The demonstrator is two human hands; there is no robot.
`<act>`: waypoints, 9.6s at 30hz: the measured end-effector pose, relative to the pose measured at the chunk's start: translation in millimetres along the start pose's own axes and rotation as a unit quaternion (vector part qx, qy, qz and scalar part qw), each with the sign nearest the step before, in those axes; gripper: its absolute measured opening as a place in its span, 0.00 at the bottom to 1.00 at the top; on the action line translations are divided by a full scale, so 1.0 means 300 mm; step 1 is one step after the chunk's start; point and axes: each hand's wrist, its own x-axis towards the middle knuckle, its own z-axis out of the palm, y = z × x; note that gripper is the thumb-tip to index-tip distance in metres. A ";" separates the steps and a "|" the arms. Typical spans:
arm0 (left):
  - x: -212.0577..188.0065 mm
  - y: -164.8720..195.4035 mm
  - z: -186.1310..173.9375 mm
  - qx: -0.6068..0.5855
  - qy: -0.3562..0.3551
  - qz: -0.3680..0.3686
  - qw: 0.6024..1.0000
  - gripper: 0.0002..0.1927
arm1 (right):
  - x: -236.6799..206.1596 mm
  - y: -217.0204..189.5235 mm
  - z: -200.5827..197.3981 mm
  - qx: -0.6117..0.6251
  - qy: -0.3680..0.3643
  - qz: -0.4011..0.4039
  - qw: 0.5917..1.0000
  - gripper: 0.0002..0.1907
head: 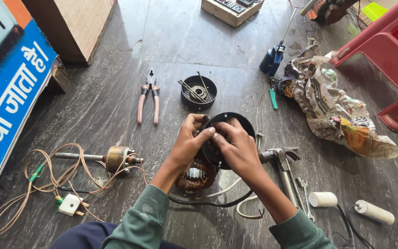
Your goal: The person unwraps a motor stator from a cloth and places it on the floor. They then use pliers to repeatedly tap and adjust a black cylindrical component, likely a bearing housing, while seated on the floor.
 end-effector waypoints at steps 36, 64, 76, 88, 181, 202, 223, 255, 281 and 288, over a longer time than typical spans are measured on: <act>-0.011 0.028 0.027 0.108 -0.017 -0.001 0.994 0.25 | -0.021 -0.004 0.050 -0.163 0.120 -0.107 0.973 0.07; -0.013 0.012 0.009 0.037 -0.031 -0.010 0.999 0.24 | -0.005 -0.043 0.021 -0.089 0.143 -0.107 0.980 0.07; -0.015 0.038 0.019 0.064 -0.012 -0.021 0.998 0.23 | 0.004 -0.026 0.036 -0.122 0.144 -0.120 0.975 0.07; -0.011 0.039 0.027 0.098 -0.003 0.002 0.995 0.24 | 0.018 0.022 0.044 -0.121 0.091 -0.120 0.981 0.07; -0.010 0.064 0.085 0.102 0.006 -0.016 0.995 0.34 | -0.003 0.038 0.010 -0.089 0.169 -0.088 0.978 0.09; -0.012 0.068 0.037 -0.079 -0.008 -0.048 0.996 0.19 | 0.021 -0.066 -0.005 -0.125 0.116 -0.061 0.983 0.07; 0.031 0.037 0.052 0.057 -0.008 -0.002 0.998 0.19 | 0.003 -0.022 0.036 -0.055 0.103 -0.082 0.990 0.04; 0.006 0.067 0.060 0.201 0.023 0.029 0.979 0.19 | 0.044 0.074 0.016 -0.011 0.053 -0.003 0.999 0.08; 0.009 0.052 0.043 0.102 0.068 -0.024 0.992 0.22 | -0.015 0.058 -0.010 -0.052 0.095 -0.119 0.987 0.04; 0.016 0.042 0.030 0.010 0.058 -0.022 0.998 0.21 | 0.002 0.028 -0.032 -0.134 0.112 -0.216 0.961 0.05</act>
